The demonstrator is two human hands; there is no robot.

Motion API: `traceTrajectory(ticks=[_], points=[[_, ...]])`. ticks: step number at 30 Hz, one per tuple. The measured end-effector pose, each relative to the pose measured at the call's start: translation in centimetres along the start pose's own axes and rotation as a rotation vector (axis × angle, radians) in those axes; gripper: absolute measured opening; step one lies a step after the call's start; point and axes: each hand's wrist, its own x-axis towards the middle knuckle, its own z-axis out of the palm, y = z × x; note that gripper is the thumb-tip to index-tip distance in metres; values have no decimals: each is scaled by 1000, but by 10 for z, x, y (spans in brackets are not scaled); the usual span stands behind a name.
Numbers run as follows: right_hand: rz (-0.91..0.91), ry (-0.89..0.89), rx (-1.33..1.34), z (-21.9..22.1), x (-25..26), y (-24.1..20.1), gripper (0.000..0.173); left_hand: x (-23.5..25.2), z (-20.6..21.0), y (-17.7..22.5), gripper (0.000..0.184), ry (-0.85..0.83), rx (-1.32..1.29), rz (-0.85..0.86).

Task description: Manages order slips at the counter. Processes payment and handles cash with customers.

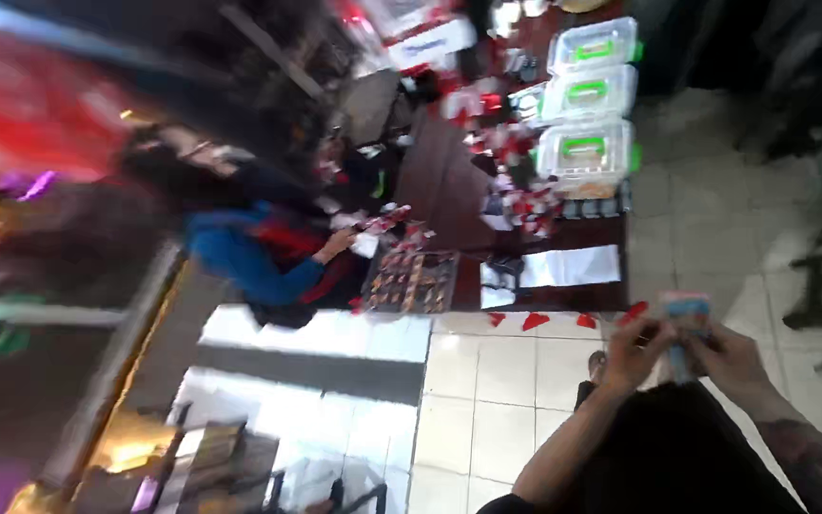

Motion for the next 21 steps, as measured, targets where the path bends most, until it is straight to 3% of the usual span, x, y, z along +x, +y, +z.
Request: traceTrajectory(ticks=[5,8,13,16,21], points=[[174,90,114,-60,-10,29,36,33,63,-15,18,-231,141,-46],[189,183,207,-110,-25,61,38,58,119,-22,20,-372,191,-61],[205,342,249,-220,-72,104,36,77,250,-32,21,-614,286,-67],[243,433,262,-280,-112,127,35,70,325,-45,18,-746,154,-93],[288,643,277,-344,-157,157,34,65,430,-51,18,-921,18,-288]])
